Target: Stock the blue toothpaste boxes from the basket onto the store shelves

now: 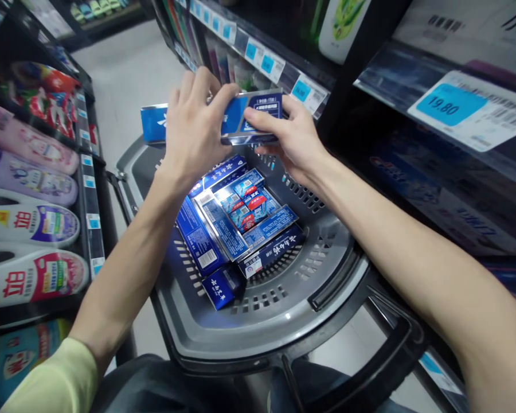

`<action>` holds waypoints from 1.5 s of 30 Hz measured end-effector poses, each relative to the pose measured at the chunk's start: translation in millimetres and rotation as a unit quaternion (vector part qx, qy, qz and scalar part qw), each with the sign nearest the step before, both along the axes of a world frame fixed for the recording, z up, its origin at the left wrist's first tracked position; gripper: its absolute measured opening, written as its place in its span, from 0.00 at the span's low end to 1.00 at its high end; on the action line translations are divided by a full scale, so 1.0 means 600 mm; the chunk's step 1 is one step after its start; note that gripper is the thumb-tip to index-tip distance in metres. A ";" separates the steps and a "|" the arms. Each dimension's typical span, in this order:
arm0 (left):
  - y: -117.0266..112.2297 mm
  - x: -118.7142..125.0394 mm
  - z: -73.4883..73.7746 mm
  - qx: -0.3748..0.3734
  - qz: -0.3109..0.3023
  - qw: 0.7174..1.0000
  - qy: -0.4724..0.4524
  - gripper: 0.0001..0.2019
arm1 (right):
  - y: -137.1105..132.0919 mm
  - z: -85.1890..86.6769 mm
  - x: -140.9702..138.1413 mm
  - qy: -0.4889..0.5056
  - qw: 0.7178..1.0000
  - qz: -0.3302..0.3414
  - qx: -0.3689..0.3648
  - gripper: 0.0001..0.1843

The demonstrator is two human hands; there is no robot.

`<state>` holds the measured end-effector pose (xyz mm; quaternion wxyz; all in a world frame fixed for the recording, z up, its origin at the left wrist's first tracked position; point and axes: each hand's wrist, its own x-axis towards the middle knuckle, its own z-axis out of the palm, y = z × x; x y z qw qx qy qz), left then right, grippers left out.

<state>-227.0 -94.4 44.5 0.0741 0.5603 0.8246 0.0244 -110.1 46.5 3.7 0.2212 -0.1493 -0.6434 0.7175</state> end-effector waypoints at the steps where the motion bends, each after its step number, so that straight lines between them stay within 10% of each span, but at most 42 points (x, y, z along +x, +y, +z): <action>1: -0.001 0.002 0.004 0.051 0.018 0.997 0.058 0.46 | 0.000 -0.001 -0.002 0.022 1.000 -0.022 0.000 0.23; 8: -0.009 -0.009 0.014 0.018 0.087 0.985 0.150 0.57 | 0.012 0.001 -0.005 0.028 0.992 -0.123 0.003 0.26; 16: -0.015 -0.005 0.016 0.305 0.218 0.914 0.152 0.31 | 0.049 0.004 -0.003 -0.008 0.984 -0.178 0.019 0.31; 23: -0.019 -0.002 0.012 0.129 0.139 0.970 0.150 0.44 | 0.057 0.002 -0.002 0.006 0.986 -0.168 -0.013 0.37; 29: -0.016 -0.009 0.007 0.015 0.058 0.993 0.105 0.42 | 0.068 -0.006 0.007 -0.083 0.953 -0.130 0.259 0.51; 37: -0.013 -0.010 0.006 0.112 0.092 0.989 0.013 0.42 | 0.064 0.000 0.007 -0.024 0.987 -0.136 0.085 0.49; 39: -0.008 -0.012 -0.001 0.257 0.098 0.958 -0.085 0.40 | 0.063 -0.002 0.003 0.019 0.989 -0.144 0.038 0.43; 42: 0.000 -0.018 -0.013 0.488 0.101 0.832 -0.245 0.35 | 0.064 -0.007 -0.007 0.088 0.982 -0.153 -0.061 0.34; 45: 0.006 -0.026 -0.019 0.565 0.076 0.743 -0.352 0.29 | 0.064 -0.010 -0.013 0.124 0.972 -0.160 -0.122 0.27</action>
